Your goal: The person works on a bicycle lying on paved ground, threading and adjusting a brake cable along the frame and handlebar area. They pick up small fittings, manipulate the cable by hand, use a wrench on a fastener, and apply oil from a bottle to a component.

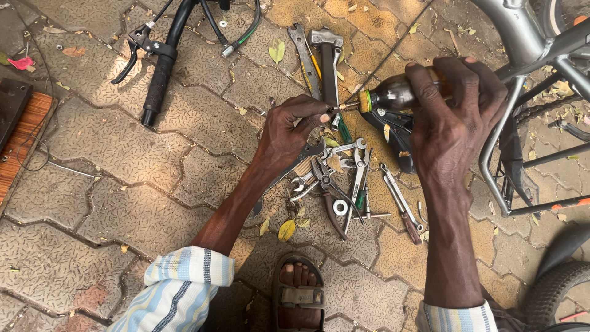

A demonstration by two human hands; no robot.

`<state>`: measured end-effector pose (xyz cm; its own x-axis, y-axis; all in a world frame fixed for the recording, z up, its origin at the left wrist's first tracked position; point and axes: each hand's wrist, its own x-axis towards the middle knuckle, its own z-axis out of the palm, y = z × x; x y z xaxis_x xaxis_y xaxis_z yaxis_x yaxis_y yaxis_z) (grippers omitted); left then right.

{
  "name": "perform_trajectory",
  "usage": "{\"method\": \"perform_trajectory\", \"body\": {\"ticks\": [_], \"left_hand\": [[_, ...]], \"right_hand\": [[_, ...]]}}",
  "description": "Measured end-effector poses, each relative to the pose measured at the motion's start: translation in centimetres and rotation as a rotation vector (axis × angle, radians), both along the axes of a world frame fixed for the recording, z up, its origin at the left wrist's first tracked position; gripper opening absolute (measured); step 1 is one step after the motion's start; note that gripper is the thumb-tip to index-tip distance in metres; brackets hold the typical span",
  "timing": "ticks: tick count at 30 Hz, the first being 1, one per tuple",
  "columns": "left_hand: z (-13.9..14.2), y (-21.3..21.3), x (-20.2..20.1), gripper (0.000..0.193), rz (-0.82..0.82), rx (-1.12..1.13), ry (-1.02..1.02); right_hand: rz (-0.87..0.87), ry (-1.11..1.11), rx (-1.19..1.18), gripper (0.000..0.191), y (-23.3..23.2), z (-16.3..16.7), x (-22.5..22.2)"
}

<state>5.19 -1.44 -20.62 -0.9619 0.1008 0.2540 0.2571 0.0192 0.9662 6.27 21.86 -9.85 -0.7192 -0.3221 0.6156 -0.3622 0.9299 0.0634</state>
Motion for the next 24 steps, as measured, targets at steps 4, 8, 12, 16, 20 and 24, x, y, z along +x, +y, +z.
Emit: {"method": "perform_trajectory", "body": {"ticks": [4,8,12,16,20,24], "left_hand": [[-0.1,-0.3,-0.1,0.014,-0.008,0.03,0.009],[-0.5,-0.3,0.1,0.032,-0.125,0.235,-0.048],[-0.8,0.0,0.4,0.023,-0.038,0.199,-0.101],[-0.8,0.1,0.4,0.02,-0.092,0.274,-0.004],[-1.0,0.1,0.4,0.022,-0.053,0.158,0.001],[-1.2,0.5,0.0,0.023,-0.024,0.214,0.009]], "right_hand": [[0.008,-0.159,-0.159,0.04,0.2,-1.1,-0.4],[-0.027,-0.727,-1.152,0.05,0.8,-4.4,2.0],[-0.134,-0.515,-1.416,0.045,2.2,-9.3,7.1],[-0.422,-0.12,-1.279,0.041,7.0,-13.6,13.1],[-0.741,0.29,-1.13,0.055,15.9,-17.3,14.6],[-1.054,0.298,-0.705,0.095,22.6,-18.5,15.2]]}}
